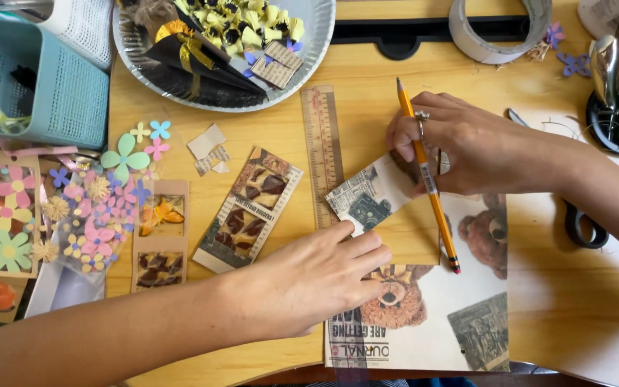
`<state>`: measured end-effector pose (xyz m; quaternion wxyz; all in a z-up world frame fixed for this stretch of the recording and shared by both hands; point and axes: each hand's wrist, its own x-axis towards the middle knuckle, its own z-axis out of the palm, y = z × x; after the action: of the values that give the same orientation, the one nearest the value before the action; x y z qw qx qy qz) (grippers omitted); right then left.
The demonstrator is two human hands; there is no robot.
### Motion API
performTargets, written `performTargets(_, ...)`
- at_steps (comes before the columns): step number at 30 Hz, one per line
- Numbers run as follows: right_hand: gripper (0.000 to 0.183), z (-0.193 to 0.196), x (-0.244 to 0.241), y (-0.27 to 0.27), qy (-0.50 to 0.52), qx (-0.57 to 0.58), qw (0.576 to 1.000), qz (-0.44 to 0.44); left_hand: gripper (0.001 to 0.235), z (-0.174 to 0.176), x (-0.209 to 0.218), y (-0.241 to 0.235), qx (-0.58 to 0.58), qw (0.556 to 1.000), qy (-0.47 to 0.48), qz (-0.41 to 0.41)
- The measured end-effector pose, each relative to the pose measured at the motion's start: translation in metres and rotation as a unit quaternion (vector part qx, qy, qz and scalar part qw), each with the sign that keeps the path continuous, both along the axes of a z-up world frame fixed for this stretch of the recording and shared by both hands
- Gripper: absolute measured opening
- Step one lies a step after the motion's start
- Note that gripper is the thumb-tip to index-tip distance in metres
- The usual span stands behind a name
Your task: Arranging and marking paper scraps on a page using a pencil and ruler for a craft project.
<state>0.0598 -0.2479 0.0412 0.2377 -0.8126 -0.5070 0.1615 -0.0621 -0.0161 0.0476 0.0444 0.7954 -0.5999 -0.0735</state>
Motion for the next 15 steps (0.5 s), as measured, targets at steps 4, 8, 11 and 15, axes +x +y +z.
performTargets(4,0.025,0.013,0.003,-0.007,0.145,0.071,0.981,-0.104,0.041,-0.003,0.005,0.0,-0.015,0.999,0.047,-0.017)
performTargets(8,0.026,0.021,0.004,-0.033,0.264,0.247,0.902,-0.237,0.038,-0.005,0.003,0.005,-0.064,0.994,0.091,-0.012)
performTargets(11,0.024,0.025,-0.005,-0.04,0.337,0.401,0.801,-0.29,0.012,-0.004,0.002,0.009,-0.052,0.998,-0.021,-0.032)
performTargets(15,0.011,0.024,-0.014,-0.078,0.592,0.689,0.236,-0.344,0.009,-0.008,0.0,0.007,-0.065,0.996,-0.041,-0.034)
